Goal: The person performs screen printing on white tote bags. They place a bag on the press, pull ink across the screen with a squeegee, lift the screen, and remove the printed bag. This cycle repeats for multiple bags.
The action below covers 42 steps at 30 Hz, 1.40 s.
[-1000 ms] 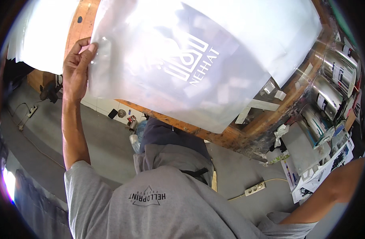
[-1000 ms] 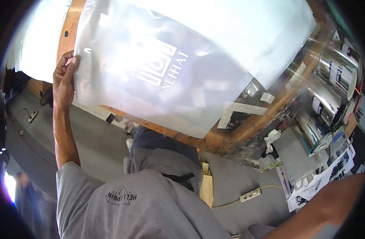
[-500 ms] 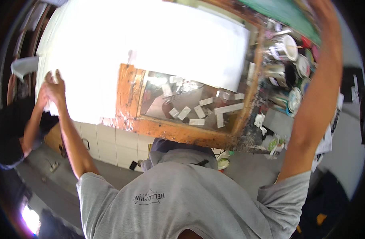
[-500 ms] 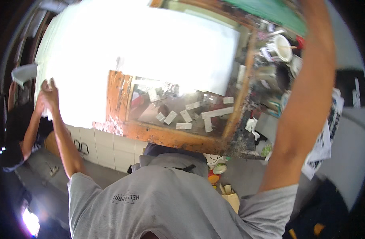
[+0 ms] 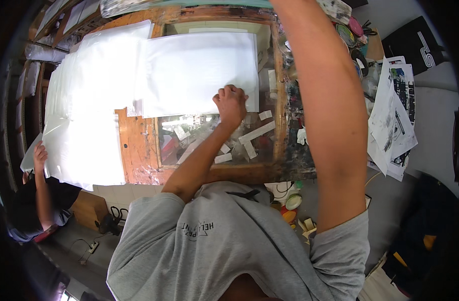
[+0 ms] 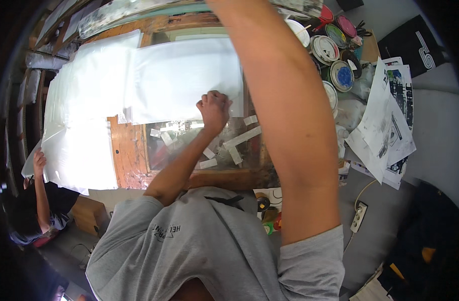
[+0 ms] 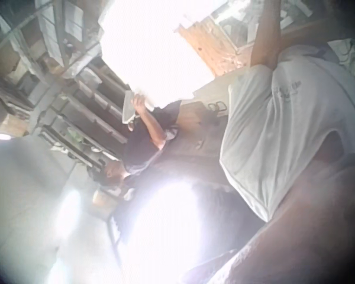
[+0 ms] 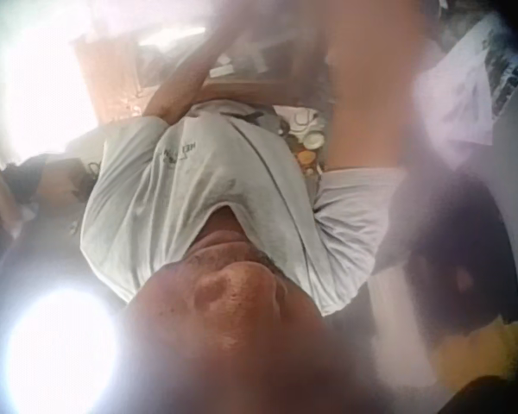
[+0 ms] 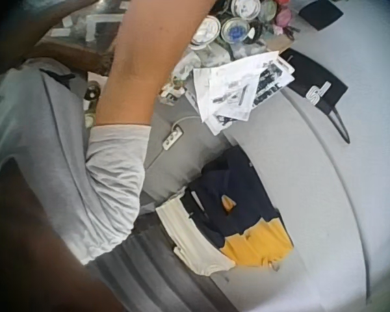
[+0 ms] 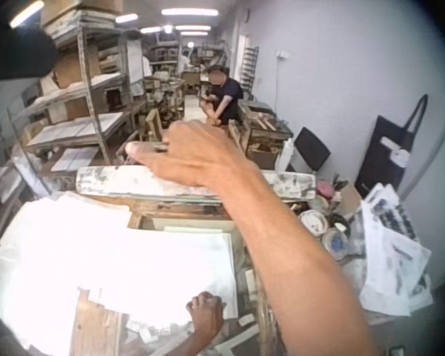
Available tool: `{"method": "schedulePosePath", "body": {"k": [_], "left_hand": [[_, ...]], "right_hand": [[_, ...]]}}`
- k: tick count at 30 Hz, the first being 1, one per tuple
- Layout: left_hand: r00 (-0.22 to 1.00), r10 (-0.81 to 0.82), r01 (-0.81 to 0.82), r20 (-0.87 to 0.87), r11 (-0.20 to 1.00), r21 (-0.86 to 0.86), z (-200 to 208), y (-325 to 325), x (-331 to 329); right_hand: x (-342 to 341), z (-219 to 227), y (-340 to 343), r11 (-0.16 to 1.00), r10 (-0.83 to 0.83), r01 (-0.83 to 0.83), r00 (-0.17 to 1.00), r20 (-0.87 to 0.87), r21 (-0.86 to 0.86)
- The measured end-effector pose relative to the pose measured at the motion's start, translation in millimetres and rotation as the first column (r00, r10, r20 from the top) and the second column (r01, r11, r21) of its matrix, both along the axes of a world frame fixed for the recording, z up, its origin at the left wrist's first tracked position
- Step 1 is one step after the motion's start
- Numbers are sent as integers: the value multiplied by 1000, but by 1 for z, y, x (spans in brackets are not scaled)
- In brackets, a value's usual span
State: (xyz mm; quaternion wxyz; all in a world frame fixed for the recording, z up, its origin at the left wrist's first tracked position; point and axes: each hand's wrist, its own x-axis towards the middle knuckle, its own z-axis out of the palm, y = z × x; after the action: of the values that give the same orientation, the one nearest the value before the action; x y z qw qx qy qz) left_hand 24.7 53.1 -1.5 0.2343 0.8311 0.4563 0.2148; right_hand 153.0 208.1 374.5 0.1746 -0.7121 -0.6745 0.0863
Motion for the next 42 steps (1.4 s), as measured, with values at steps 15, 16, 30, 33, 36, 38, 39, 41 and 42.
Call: {"method": "schedulePosePath", "body": {"k": [15, 16, 30, 33, 36, 38, 39, 41, 42], "left_hand": [[949, -271, 275, -162, 961, 6, -1, -21, 20], [951, -276, 278, -140, 960, -6, 2, -23, 18], [962, -227, 243, -148, 965, 95, -4, -16, -52], [954, -236, 256, -185, 962, 93, -2, -15, -50], [947, -243, 268, -210, 958, 99, -3, -17, -49], [944, -234, 265, -231, 958, 114, -6, -16, -52], [946, -233, 264, -226, 958, 115, -7, -18, -55], [938, -251, 286, -239, 949, 129, -10, -20, -55], [934, -260, 299, -245, 944, 137, -9, -20, -54]], "right_hand": [[4, 15, -4, 994, 94, -93, 995, -18, 60], [3, 12, -5, 997, 68, -66, 997, -27, 45], [-5, 6, 0, 992, 38, -41, 999, 31, 119], [-14, 6, -5, 997, -2, -2, 999, 49, 81], [-16, -8, 2, 990, -29, 16, 995, 97, 140], [-15, -10, 5, 991, -9, -1, 997, 75, 132], [-18, -1, -5, 998, 16, -18, 1000, 26, 68], [-21, -1, -5, 996, 1, -4, 999, 36, 86], [-21, -12, 3, 985, -45, 29, 995, 93, 168]]}}
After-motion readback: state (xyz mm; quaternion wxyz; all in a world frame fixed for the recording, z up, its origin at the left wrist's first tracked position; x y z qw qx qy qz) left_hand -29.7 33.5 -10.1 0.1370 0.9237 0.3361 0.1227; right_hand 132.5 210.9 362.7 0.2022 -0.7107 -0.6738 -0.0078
